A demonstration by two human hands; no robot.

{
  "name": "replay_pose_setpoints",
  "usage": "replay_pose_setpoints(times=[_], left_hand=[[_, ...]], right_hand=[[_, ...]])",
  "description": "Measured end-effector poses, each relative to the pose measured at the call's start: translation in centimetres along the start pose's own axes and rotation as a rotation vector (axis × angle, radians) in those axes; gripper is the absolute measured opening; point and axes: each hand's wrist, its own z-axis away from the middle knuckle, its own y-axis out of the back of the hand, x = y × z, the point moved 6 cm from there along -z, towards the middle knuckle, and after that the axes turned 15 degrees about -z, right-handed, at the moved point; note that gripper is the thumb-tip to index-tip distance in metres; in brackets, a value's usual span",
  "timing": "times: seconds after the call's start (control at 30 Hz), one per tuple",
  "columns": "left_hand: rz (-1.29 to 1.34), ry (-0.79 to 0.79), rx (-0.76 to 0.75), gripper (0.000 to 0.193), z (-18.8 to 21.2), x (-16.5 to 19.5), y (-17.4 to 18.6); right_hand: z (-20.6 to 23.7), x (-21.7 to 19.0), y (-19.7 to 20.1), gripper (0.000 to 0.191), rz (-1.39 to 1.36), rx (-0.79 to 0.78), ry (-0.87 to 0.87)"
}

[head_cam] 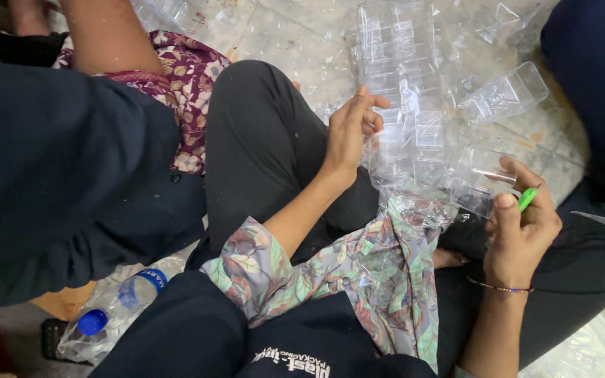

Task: The person sits on the floor and folds flat clear plastic sheets into small boxes, pressing the sides and edges to shape them, and sets finished boxes aside with a pile of completed boxes nearby. Other people around them fold similar plastic boxes.

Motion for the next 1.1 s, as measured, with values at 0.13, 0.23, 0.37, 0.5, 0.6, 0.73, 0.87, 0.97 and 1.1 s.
replay_pose_setpoints(times=[0.13, 0.23, 0.37, 0.5, 0.6, 0.73, 0.87, 0.97, 1.1], left_hand=[[0.261, 0.256, -0.09, 0.055, 0.1, -2.2, -0.5], [0.3, 0.287, -0.141, 0.055, 0.2, -2.4, -0.8], [0.247, 0.309, -0.163, 0.056, 0.2, -2.3, -1.0], [0.216, 0.257, -0.164, 0.056, 0.4, -1.9, -1.0], [0.203, 0.219, -0.175, 0.055, 0.5, -1.6, -1.2], [0.158, 0.207, -0.172, 0.056, 0.6, -1.4, -1.2], [0.119, 0.141, -0.167, 0.053, 0.9, -0.9, -1.4], [-0.021, 0.008, -0.128, 0.052, 1.1, 0.0, -1.6], [-0.189, -0.099, -0.054, 0.048, 1.7, 1.1, -1.8]], right_hand=[[-0.1, 0.0, -0.1, 0.063, -0.035, -0.04, 0.047], [-0.3, 0.4, 0.0, 0.067, -0.079, -0.009, -0.011], [-0.5, 0.0, -0.4, 0.072, -0.114, -0.033, 0.018], [-0.5, -0.4, -0.8, 0.074, -0.158, -0.048, 0.047], [-0.3, -0.1, -0.9, 0.074, -0.18, -0.051, 0.015], [-0.1, 0.1, -0.6, 0.078, -0.17, -0.033, -0.026], [0.1, 0.2, -1.3, 0.065, -0.155, -0.045, -0.056], [0.2, 0.5, -2.6, 0.056, -0.04, -0.074, -0.103], [0.1, 0.2, -5.1, 0.054, 0.143, -0.23, -0.03]])
